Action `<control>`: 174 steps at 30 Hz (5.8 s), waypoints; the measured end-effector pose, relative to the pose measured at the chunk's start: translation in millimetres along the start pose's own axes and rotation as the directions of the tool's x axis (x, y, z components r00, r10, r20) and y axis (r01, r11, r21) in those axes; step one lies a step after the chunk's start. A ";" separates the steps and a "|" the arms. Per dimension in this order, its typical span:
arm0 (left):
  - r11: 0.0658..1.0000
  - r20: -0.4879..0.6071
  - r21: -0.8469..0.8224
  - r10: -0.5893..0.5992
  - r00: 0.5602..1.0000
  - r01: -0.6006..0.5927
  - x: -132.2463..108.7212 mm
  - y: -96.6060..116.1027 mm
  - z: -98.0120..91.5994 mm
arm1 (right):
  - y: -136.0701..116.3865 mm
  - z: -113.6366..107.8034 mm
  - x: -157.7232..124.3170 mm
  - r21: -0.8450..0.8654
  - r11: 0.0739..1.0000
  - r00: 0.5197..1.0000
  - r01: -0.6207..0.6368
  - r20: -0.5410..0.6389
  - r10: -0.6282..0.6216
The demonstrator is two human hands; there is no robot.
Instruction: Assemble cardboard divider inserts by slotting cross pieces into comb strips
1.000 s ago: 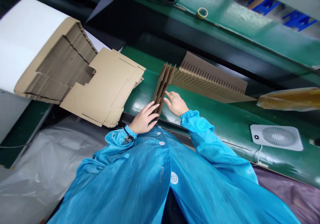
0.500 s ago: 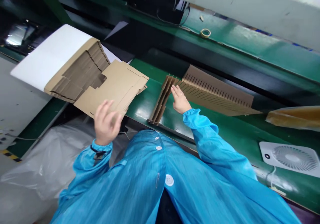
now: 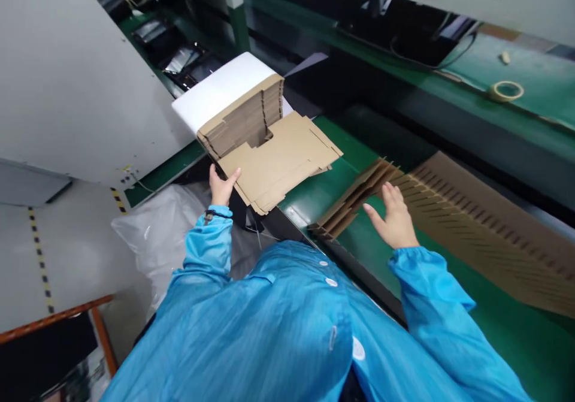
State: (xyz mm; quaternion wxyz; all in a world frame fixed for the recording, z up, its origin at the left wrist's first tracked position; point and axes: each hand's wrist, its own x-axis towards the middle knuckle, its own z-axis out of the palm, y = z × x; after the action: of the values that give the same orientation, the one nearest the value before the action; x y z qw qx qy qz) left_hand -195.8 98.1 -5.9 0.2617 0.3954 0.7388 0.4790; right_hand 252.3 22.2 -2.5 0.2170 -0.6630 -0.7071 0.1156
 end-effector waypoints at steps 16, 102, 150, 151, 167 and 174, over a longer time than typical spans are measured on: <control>0.860 -0.239 -0.112 0.464 0.853 -0.499 -89.9 67.0 -4.0 | -98.5 -50.7 -32.5 0.398 0.917 0.974 -0.025 -0.196 0.112; 0.442 0.687 -0.605 0.711 -0.153 -0.662 -164.4 46.0 122.3 | -152.6 -100.1 -21.2 0.321 0.492 0.587 -0.809 0.487 0.647; 0.396 0.717 -0.551 0.676 -0.174 -0.734 -165.0 50.9 118.1 | -3.0 -18.3 -10.6 -0.174 0.984 0.933 -0.033 0.348 0.092; 0.400 0.725 -0.556 0.662 -0.190 -0.729 -163.3 52.6 117.7 | -2.7 -17.7 -9.9 -0.136 0.989 0.935 -0.052 0.342 0.096; 0.366 0.761 -0.529 0.604 -0.237 -0.766 -160.4 57.2 113.3 | -20.5 -17.7 -15.1 0.608 0.585 0.841 -0.536 0.447 0.305; 0.401 0.776 -0.515 0.593 -0.214 -0.758 -161.6 56.5 112.9 | -32.6 -22.7 -15.6 0.353 0.861 0.859 -0.366 0.485 0.166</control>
State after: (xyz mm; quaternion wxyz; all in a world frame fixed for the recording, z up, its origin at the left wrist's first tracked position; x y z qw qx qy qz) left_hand -1.6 32.6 1.4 0.2872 0.9340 0.1342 0.1644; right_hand 234.3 0.9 29.7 0.1755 -0.6481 -0.5924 0.4453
